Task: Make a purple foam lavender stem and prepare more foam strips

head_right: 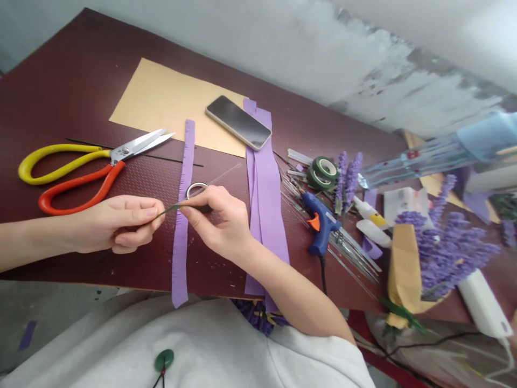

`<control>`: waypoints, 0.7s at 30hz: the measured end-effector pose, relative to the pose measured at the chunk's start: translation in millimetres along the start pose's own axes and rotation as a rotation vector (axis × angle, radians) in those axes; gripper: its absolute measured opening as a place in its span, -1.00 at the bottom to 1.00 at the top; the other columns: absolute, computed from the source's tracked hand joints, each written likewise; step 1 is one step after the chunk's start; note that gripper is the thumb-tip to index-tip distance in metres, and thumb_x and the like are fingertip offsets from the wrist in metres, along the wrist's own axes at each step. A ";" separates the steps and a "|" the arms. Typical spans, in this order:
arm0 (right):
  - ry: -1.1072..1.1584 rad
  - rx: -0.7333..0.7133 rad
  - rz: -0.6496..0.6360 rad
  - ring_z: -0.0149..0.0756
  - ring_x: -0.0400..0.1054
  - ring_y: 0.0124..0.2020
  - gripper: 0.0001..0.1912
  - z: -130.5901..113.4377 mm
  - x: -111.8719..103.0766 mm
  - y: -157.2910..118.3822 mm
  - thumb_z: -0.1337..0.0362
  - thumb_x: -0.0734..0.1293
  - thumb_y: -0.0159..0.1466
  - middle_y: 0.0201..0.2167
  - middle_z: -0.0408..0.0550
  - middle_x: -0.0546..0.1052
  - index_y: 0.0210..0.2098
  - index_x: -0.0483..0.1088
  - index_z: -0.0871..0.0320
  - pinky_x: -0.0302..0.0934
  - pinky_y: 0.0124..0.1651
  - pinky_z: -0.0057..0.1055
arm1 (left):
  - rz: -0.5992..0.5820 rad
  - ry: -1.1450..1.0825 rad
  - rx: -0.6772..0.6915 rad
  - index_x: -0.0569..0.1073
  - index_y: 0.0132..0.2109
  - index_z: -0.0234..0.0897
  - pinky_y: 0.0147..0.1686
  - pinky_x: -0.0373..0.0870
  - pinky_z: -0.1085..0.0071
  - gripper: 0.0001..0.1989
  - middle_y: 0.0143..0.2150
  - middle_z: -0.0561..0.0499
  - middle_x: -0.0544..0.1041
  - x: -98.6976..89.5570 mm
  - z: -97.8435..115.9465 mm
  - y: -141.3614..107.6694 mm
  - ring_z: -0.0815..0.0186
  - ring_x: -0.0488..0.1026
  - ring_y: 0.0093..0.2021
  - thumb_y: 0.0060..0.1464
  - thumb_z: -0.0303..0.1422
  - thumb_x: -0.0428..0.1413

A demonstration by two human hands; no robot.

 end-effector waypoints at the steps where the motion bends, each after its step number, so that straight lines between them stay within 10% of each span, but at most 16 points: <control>1: -0.007 0.001 0.000 -0.42 0.33 -0.47 -0.97 -0.1 0.1 0.0 0.38 0.36 0.17 -0.50 -0.12 0.50 -0.38 0.44 0.13 0.24 -0.38 -0.39 | 0.001 -0.005 0.004 0.30 -0.36 -0.26 -0.78 -0.08 0.68 -0.81 -0.72 0.21 0.14 0.7 0.2 -0.3 0.54 -0.10 -0.72 0.18 -0.26 0.03; 10: -0.004 -0.013 -0.011 -0.40 0.35 -0.46 -0.96 -3.1 1.0 -0.8 0.38 0.35 0.16 -0.50 -0.13 0.50 -0.39 0.43 0.12 0.25 -0.38 -0.38 | -0.033 -0.037 0.006 0.31 -0.38 -0.28 -0.80 -0.07 0.68 -0.78 -0.65 0.11 0.35 2.4 -3.5 2.0 0.58 -0.08 -0.74 0.18 -0.26 0.04; 21: 0.012 0.009 -0.002 -0.40 0.35 -0.47 -0.97 -2.5 3.4 -1.7 0.37 0.36 0.16 -0.52 -0.13 0.51 -0.40 0.44 0.13 0.27 -0.38 -0.39 | 0.006 -0.019 0.003 0.24 -0.32 -0.20 -0.78 -0.09 0.68 -0.79 -0.73 0.27 0.12 2.6 -2.8 1.5 0.55 -0.12 -0.74 0.13 -0.24 0.12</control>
Point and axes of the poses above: each hand's wrist, its own y-axis towards the middle knuckle, its own x-axis out of the palm, z = x × y, the point moved 4 cm from there along y, towards the middle knuckle
